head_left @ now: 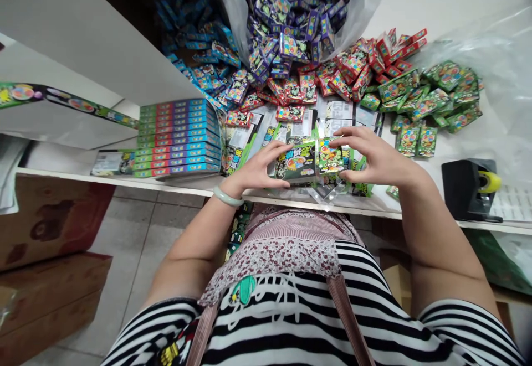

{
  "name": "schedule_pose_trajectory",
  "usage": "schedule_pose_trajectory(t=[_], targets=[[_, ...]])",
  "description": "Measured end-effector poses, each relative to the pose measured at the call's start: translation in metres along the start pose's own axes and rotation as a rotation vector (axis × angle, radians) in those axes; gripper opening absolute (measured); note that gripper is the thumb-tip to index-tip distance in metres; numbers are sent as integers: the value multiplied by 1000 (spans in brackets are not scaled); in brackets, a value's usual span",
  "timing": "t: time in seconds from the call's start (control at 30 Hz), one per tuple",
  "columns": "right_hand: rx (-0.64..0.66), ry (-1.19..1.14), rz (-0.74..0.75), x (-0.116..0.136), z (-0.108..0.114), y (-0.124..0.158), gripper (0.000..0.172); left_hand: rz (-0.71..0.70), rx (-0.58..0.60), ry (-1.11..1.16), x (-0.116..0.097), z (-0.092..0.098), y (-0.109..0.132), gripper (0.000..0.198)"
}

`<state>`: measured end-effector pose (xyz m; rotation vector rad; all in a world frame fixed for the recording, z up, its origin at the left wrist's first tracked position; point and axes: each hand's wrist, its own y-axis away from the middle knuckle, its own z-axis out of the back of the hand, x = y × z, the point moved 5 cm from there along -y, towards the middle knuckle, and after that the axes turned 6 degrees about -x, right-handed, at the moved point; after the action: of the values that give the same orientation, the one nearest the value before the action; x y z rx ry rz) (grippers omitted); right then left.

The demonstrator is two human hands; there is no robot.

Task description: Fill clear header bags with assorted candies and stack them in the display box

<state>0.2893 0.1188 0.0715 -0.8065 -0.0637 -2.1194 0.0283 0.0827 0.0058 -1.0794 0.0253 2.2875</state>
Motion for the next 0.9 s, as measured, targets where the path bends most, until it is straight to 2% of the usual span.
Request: schedule_pose_trajectory(t=[0.17,0.3,0.57,0.9], targets=[[-73,173,-7,6,-2,-1,56,8,4,-20,-1,-2,1,93],[-98,198,16,13,-4,6,58,28,-45,-73,0,-1,1,94],[-18,88,40,15,-12,13,55,-60,-53,-186,-7,-3,2,99],[13,72,32,17,-27,7,53,-46,-46,-229,-9,0,14,100]])
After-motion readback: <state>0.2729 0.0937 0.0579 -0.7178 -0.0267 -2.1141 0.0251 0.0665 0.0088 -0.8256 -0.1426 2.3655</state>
